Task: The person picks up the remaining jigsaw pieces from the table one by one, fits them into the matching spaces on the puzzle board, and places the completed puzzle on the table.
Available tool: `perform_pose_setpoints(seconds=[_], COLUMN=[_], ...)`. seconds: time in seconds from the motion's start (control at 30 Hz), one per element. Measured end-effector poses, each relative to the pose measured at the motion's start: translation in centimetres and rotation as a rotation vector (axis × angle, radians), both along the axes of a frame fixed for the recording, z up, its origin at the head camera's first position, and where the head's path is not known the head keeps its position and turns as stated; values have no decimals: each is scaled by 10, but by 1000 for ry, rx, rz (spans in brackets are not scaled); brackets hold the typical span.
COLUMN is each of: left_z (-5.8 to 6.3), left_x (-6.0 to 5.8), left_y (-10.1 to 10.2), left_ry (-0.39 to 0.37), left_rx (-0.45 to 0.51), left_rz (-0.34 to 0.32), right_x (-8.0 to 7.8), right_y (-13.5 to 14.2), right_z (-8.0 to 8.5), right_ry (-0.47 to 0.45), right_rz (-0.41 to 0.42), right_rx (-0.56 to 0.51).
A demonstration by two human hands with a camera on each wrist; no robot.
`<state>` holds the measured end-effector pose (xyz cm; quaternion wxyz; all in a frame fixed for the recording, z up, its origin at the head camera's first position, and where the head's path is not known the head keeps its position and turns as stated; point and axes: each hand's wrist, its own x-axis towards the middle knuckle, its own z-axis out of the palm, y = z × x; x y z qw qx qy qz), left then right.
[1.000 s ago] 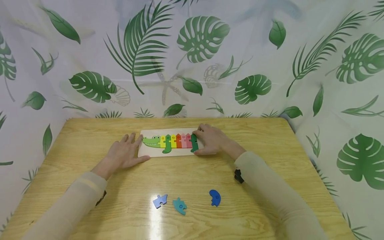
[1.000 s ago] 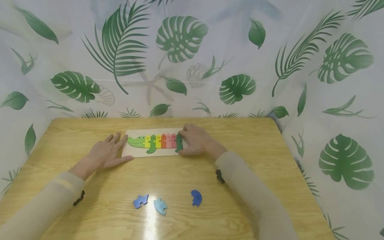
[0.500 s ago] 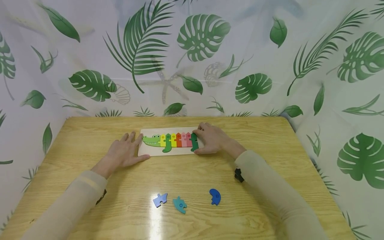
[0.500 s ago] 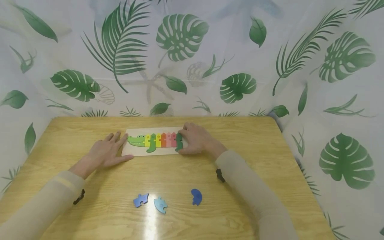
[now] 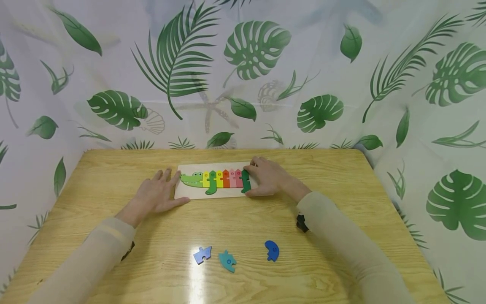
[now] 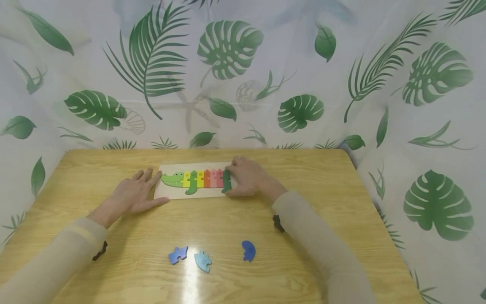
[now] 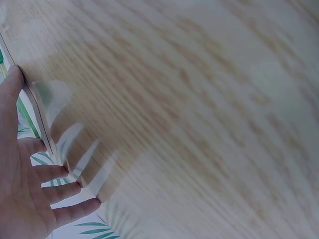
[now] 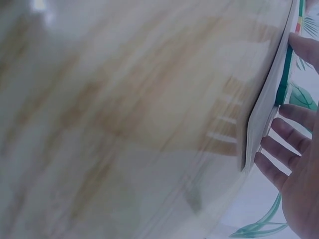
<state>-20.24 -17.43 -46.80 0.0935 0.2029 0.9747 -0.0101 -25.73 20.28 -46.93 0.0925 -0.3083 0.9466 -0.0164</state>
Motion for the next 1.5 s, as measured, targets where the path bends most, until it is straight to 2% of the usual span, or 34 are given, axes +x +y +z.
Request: perform_pose_setpoints(seconds=[0.3, 0.57, 0.8, 1.27, 1.5], left_z=[-1, -1, -2, -1, 1], left_x=[0, -1, 0, 1, 1], left_y=[1, 0, 0, 0, 0], left_ry=[0, -1, 4, 10, 6], left_rx=[2, 1, 0, 6, -4], left_rz=[3, 2, 1, -4, -8], right_x=[2, 13, 28, 56, 68], right_y=[2, -1, -8, -19, -27], right_z=[0, 8, 21, 31, 35], right_ry=[16, 16, 18, 71, 121], right_rz=[5, 11, 64, 174, 262], right_rx=[6, -23, -27, -94, -93])
